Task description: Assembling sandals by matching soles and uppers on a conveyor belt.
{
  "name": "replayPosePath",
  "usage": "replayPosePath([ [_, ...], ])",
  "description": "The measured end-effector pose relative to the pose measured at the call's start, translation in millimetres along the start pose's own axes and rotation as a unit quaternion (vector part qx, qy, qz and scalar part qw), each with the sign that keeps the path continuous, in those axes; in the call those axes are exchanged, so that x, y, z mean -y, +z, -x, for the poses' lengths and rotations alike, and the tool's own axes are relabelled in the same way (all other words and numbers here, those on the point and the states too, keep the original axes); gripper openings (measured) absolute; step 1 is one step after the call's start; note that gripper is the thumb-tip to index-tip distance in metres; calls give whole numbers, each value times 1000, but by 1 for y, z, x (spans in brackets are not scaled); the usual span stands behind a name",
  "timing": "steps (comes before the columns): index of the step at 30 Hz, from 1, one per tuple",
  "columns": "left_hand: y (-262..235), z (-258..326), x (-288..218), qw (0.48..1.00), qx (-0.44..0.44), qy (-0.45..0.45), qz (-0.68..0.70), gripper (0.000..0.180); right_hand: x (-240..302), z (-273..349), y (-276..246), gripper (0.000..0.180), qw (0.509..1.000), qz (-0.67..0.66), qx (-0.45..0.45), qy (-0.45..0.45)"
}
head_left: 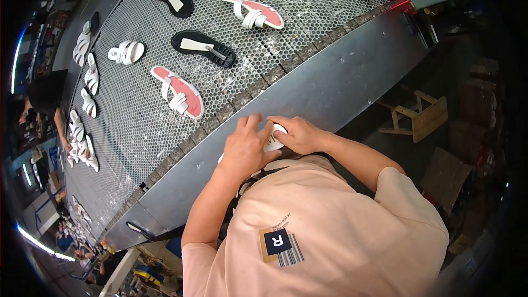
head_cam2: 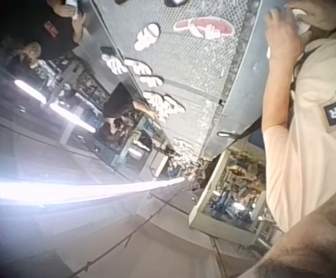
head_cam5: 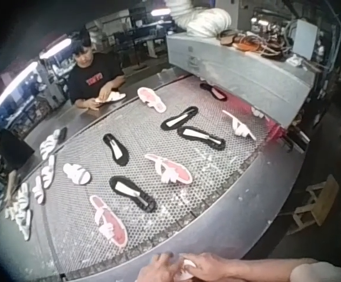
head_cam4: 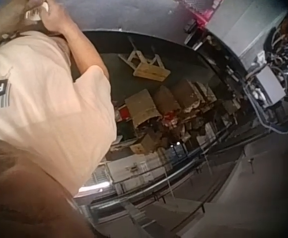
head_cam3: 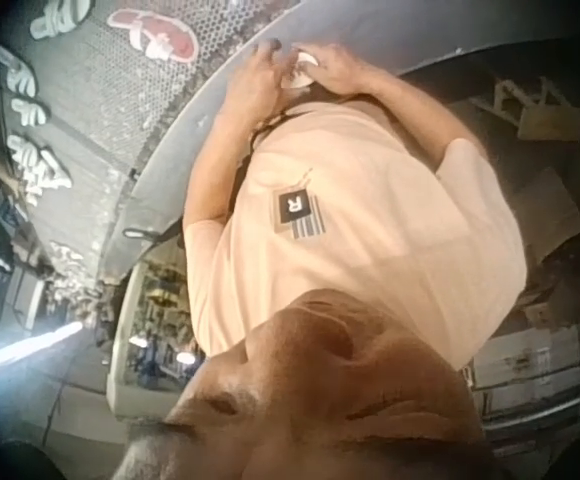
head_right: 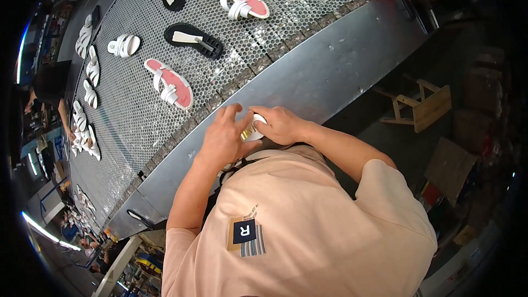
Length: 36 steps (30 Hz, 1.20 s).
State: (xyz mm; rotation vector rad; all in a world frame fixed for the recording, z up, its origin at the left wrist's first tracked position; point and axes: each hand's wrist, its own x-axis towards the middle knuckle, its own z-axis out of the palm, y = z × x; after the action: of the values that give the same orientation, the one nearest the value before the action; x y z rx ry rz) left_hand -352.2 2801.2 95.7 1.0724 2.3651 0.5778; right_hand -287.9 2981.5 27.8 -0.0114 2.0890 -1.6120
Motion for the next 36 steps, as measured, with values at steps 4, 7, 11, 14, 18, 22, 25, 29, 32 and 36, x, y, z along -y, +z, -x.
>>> replayPosePath([
  [4,-10,-14,10,998,-34,-40,24,59,-7,-2,-19,44,998,26,-28,-59],
  [7,2,-28,26,955,83,-179,220,52,5,-5,-36,44,997,26,1,-78],
  [11,13,-41,34,912,80,-188,356,40,5,-12,-44,36,992,-14,-82,-92],
  [14,16,-43,34,916,40,-191,352,38,5,-19,-45,26,988,-33,-129,-80],
  [18,10,-50,25,917,5,-229,327,39,0,-32,-54,23,986,-87,-117,-79],
  [22,1,-58,24,890,1,-233,392,43,-5,-46,-65,24,981,-154,-94,-73],
  [25,-6,-52,36,914,75,-199,344,44,-3,-46,-73,24,980,-177,-69,-55],
  [29,-16,-59,32,883,164,-288,331,38,-8,-52,-69,29,966,-241,-84,-38],
  [32,-6,-55,41,889,130,-279,340,36,-15,-50,-59,34,973,-223,-58,13],
  [36,-1,-56,46,888,99,-280,351,31,-16,-41,-33,30,958,-261,43,113],
])
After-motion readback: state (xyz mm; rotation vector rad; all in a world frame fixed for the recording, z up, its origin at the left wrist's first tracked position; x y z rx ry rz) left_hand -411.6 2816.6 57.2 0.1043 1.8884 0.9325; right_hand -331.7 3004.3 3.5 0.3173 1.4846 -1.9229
